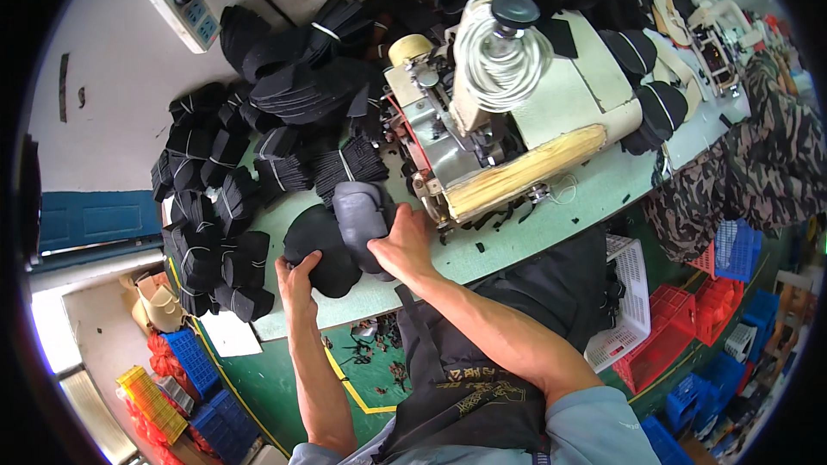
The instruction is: The person stitches the edges of black fabric shoe components using a machine, then sorts and stacks the finished pieces on the table by hand.
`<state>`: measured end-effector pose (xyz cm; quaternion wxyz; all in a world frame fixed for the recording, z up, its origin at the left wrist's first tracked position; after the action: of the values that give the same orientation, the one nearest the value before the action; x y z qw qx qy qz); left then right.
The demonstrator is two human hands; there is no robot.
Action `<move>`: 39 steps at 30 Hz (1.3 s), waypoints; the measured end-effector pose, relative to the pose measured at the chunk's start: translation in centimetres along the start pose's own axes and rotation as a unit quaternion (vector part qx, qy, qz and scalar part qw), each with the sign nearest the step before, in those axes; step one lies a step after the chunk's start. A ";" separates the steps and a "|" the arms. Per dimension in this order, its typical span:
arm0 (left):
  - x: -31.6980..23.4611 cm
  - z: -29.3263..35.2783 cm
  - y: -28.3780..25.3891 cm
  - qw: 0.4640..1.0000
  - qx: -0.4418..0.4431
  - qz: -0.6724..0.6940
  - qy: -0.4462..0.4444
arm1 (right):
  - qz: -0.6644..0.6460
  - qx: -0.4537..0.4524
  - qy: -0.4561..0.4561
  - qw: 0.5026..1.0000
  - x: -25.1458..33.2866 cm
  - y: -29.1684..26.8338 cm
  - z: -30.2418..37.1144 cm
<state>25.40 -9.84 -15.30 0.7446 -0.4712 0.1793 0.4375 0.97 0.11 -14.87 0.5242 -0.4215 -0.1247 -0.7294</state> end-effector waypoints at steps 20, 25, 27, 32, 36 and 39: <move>2.2 3.0 -0.7 0.967 0.060 0.247 -0.016 | -0.239 0.136 -0.128 0.953 7.1 -4.2 5.5; -0.1 9.4 0.7 0.985 0.094 0.098 0.108 | -0.281 0.272 -0.042 0.919 5.4 -2.1 7.5; -3.9 14.0 1.1 0.994 0.062 0.064 0.065 | -0.189 0.285 -0.010 0.940 5.0 -2.2 8.3; -1.1 13.3 1.7 0.926 0.186 0.328 -0.017 | -0.269 0.245 -0.023 0.931 2.3 -5.3 8.7; -6.4 17.9 3.4 0.904 0.225 0.362 0.021 | -0.310 0.301 -0.073 0.899 1.5 -5.4 9.6; -3.3 18.1 4.5 0.933 0.193 0.302 -0.004 | -0.153 0.213 -0.161 0.951 1.8 -6.6 10.9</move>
<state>17.26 4.91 -6.62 0.6546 -0.2400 0.3914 0.6006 0.36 8.46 -5.13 0.4568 -0.3879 -0.4232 -0.6795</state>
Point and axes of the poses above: each hand's wrist, its own z-axis away from the middle knuckle, its own y-axis out of the palm, x = y × z, the point moved 8 cm from there along -z, towards the middle knuckle, and after that the axes turned 10 degrees about -z, right-handed, at the moved point
